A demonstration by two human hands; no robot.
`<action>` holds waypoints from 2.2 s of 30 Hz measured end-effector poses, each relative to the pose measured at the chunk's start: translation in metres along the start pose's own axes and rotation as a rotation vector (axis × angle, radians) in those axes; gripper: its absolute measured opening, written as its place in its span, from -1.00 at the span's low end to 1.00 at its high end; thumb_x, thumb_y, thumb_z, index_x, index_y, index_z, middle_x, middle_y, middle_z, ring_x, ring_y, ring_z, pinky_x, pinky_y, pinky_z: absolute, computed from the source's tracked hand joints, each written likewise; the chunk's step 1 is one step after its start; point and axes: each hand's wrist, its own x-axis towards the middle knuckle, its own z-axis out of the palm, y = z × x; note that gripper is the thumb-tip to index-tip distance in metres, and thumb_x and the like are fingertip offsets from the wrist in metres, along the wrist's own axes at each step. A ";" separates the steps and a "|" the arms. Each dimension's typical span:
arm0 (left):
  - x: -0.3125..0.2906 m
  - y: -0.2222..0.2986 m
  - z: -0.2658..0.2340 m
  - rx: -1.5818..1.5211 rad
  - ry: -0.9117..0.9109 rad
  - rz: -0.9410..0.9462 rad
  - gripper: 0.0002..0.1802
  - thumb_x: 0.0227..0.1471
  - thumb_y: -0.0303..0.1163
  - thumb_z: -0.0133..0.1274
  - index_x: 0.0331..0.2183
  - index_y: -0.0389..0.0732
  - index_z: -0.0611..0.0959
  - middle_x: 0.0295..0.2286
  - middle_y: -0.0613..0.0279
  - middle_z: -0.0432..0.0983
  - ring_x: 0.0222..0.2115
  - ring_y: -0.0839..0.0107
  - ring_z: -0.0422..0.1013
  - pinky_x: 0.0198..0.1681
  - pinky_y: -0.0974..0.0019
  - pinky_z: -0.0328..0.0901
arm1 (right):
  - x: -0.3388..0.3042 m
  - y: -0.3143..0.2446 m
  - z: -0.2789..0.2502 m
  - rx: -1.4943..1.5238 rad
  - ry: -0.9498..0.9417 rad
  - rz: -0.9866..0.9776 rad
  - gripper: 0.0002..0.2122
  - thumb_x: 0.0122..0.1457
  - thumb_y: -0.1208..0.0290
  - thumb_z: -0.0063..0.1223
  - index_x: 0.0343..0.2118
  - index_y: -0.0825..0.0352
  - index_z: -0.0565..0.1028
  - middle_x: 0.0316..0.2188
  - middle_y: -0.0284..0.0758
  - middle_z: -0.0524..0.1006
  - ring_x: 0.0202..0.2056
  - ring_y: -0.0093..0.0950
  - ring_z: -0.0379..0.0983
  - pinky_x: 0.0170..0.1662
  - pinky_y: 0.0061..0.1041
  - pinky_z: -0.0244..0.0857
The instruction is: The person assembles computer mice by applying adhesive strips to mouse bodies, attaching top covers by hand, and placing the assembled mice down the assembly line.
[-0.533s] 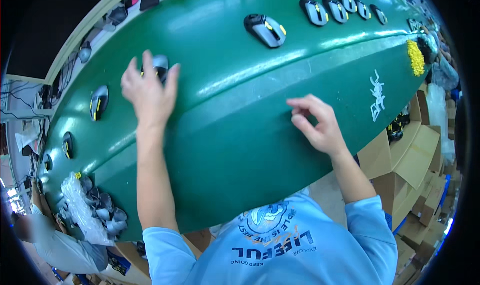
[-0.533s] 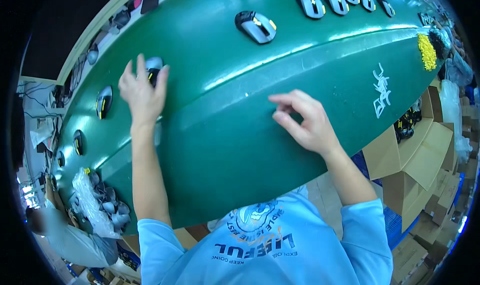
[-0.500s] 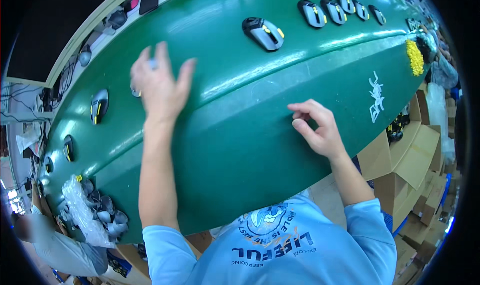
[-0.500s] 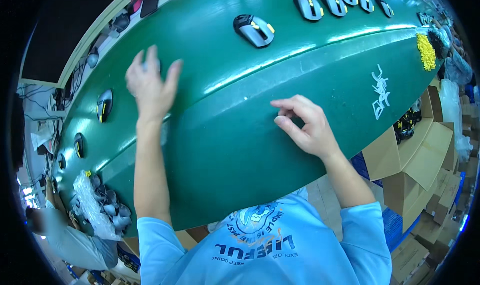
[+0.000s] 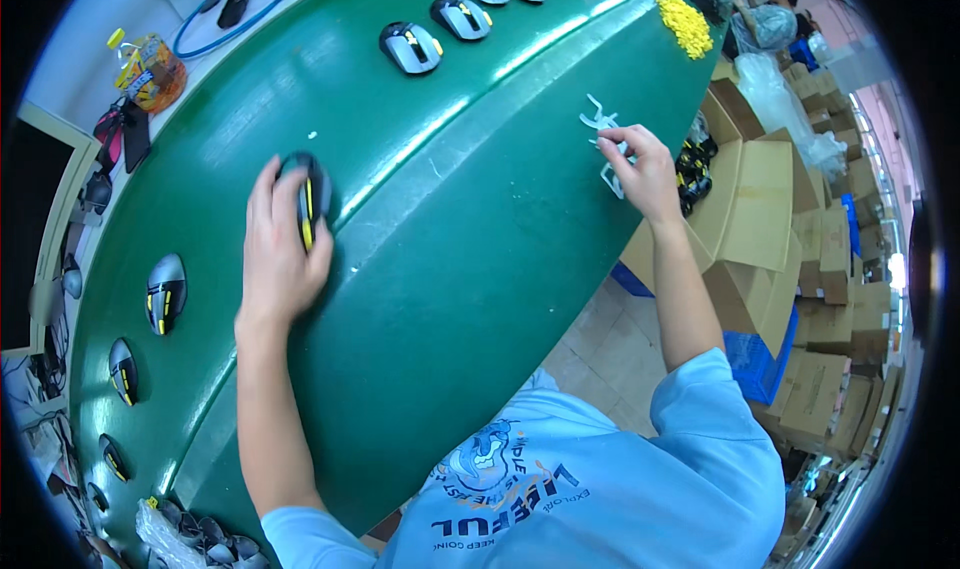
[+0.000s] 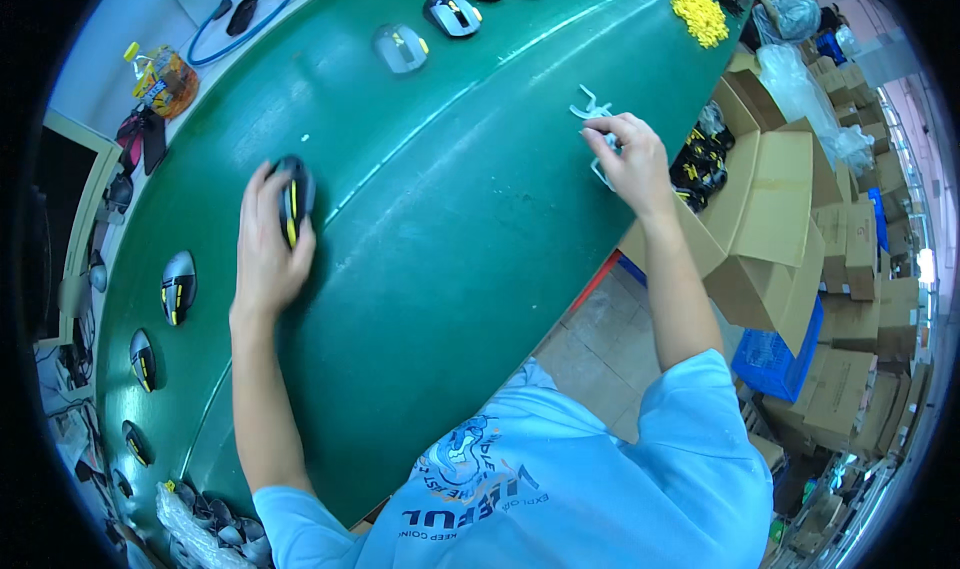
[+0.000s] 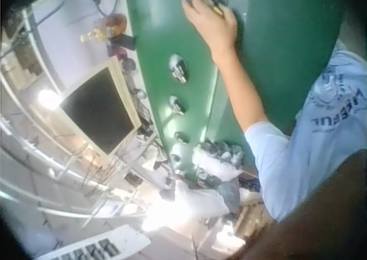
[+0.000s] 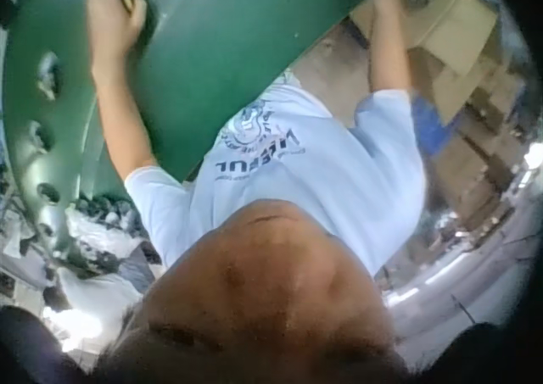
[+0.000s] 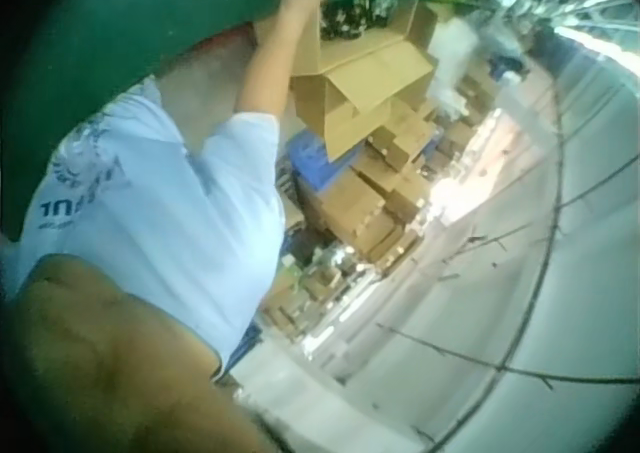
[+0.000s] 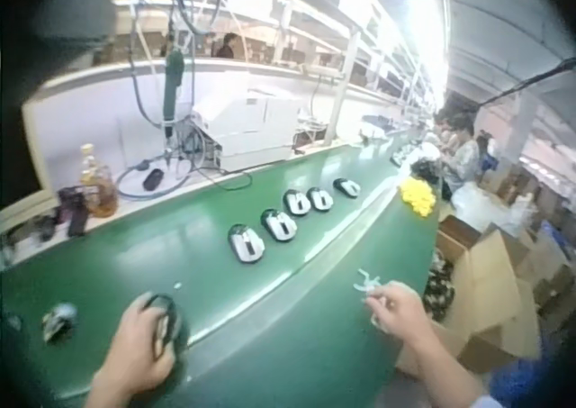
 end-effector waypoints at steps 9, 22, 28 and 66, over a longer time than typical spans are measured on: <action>-0.166 0.056 -0.036 -0.141 -0.204 -0.026 -0.17 -0.13 -0.56 0.35 0.22 -0.28 0.43 0.33 -0.33 0.23 0.34 -0.43 0.20 0.39 -0.29 0.19 | 0.028 0.009 0.006 -0.282 -0.240 -0.159 -0.86 0.23 0.29 0.34 -0.27 0.22 0.76 -0.42 -0.25 0.58 -0.23 -0.22 0.53 -0.12 -0.22 0.44; -0.197 0.061 -0.011 -0.152 0.077 -0.191 0.09 -0.08 -0.48 0.45 0.38 -0.34 0.21 0.35 -0.31 0.25 0.37 -0.27 0.23 0.41 -0.26 0.11 | -0.068 -0.242 0.106 0.858 -0.622 -0.665 -0.80 0.12 0.63 0.34 -0.18 0.30 0.73 -0.35 -0.29 0.71 -0.45 -0.39 0.54 -0.35 -0.44 0.38; -0.199 0.059 -0.008 -0.208 0.128 -0.133 -0.07 -0.09 -0.48 0.48 0.27 -0.15 0.37 0.31 -0.39 0.26 0.29 -0.30 0.33 0.35 -0.24 0.24 | -0.052 -0.257 0.140 0.748 -0.641 -0.898 -0.84 0.12 0.52 0.37 -0.22 0.29 0.70 -0.31 -0.34 0.72 -0.32 -0.30 0.58 -0.18 -0.32 0.48; -0.196 0.071 -0.010 -0.197 0.155 -0.238 -0.18 -0.12 -0.37 0.48 0.16 -0.29 0.49 0.14 -0.09 0.47 0.12 -0.09 0.46 0.26 -0.10 0.38 | -0.052 -0.264 0.139 0.850 -0.770 -0.761 -0.87 0.07 0.49 0.39 -0.32 0.32 0.68 -0.32 -0.33 0.61 -0.36 -0.48 0.48 -0.31 -0.50 0.35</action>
